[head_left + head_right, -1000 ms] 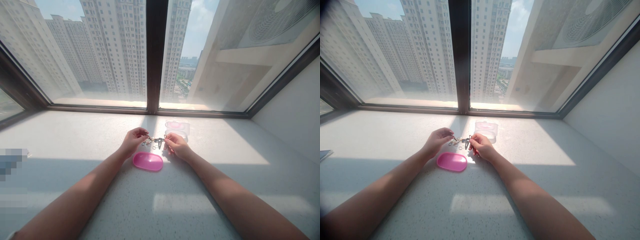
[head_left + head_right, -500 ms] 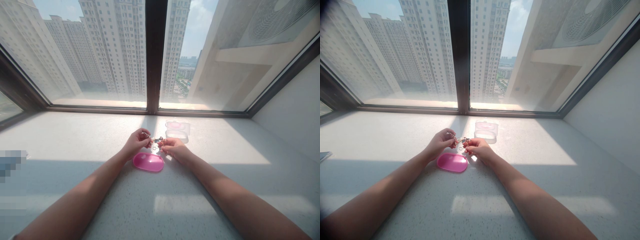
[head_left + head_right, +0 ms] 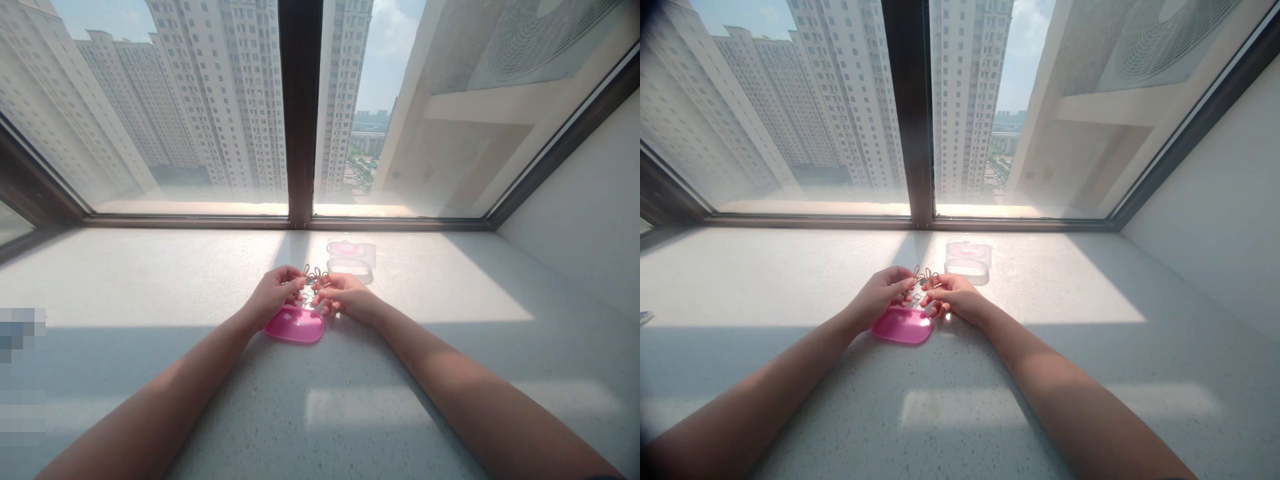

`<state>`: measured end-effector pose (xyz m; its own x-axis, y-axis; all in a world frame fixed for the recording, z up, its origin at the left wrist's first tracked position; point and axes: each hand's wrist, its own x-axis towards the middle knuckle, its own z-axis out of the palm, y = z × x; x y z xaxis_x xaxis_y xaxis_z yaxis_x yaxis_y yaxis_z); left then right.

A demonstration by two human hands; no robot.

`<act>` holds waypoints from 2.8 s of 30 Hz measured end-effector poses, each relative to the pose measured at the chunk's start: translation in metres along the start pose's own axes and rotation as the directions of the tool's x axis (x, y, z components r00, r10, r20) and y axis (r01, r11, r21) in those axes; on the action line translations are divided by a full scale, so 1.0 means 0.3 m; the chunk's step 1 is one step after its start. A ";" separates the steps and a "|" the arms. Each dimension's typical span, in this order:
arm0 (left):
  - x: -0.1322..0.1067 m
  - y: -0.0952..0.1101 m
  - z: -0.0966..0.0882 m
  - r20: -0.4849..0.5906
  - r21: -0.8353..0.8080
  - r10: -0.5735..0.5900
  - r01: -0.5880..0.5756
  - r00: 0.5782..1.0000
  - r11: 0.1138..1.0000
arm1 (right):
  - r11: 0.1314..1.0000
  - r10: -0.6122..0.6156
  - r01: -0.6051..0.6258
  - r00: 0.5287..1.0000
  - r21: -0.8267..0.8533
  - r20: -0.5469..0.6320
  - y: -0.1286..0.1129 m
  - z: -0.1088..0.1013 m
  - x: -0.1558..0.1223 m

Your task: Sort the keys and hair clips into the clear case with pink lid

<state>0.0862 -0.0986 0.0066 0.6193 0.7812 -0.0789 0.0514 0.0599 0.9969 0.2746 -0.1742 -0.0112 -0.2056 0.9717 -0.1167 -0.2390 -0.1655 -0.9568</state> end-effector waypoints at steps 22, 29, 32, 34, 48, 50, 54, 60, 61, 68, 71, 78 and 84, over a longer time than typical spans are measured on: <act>0.015 -0.010 -0.051 -0.091 0.185 0.031 -0.014 0.995 0.983 | 0.999 0.040 -0.040 0.999 0.027 -0.021 -0.009 -0.001 0.002; 0.068 -0.011 -0.134 -0.344 0.458 0.379 -0.199 0.859 0.867 | 0.999 0.042 -0.042 0.999 0.018 -0.015 0.004 -0.013 0.007; 0.042 0.037 -0.148 -0.342 0.512 0.395 -0.184 0.853 0.839 | 0.999 0.049 -0.048 0.999 0.013 -0.014 0.007 -0.016 0.009; 0.010 0.075 -0.150 -0.260 0.535 0.292 -0.114 0.920 0.837 | 0.999 0.049 -0.049 0.999 0.018 -0.009 0.007 -0.016 0.010; 0.000 0.088 -0.227 -0.317 0.879 -0.160 0.353 0.935 0.321 | 0.998 0.049 -0.049 0.998 0.028 -0.030 -0.001 -0.007 0.008; 0.010 0.084 -0.255 -0.369 0.874 -0.128 0.390 0.921 0.290 | 0.998 0.049 -0.048 0.998 0.027 -0.032 0.000 -0.007 0.009; 0.027 0.069 -0.300 -0.418 0.870 -0.037 0.411 0.908 0.273 | 0.999 0.050 -0.049 0.998 0.024 -0.033 -0.001 -0.007 0.009; 0.060 0.031 -0.292 -0.349 0.908 0.156 0.292 0.924 0.301 | 0.999 0.044 -0.043 0.999 0.021 -0.021 0.006 -0.011 0.012; 0.064 0.025 -0.285 -0.336 0.913 0.184 0.271 0.924 0.305 | 0.999 0.039 -0.039 0.999 0.020 -0.016 0.010 -0.014 0.013; 0.070 0.007 -0.276 -0.318 0.916 0.209 0.243 0.925 0.320 | 1.000 0.019 -0.019 1.000 0.022 -0.001 0.026 -0.025 0.021; 0.067 0.010 -0.297 -0.357 0.908 0.197 0.289 0.913 0.303 | 0.999 0.025 -0.025 1.000 0.023 -0.002 0.025 -0.023 0.021; 0.074 0.024 -0.352 -0.389 0.895 0.187 0.321 0.902 0.310 | 0.999 0.029 -0.029 1.000 0.021 0.000 0.024 -0.025 0.020; 0.076 0.033 -0.364 -0.431 0.856 0.177 0.339 0.885 0.390 | 0.999 0.030 -0.030 1.000 0.020 -0.005 0.021 -0.023 0.019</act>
<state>0.0152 -0.0125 0.0149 0.2194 0.9697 0.1075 0.9009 -0.2436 0.3593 0.2783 -0.1684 -0.0198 -0.2081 0.9671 -0.1464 -0.2521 -0.1976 -0.9473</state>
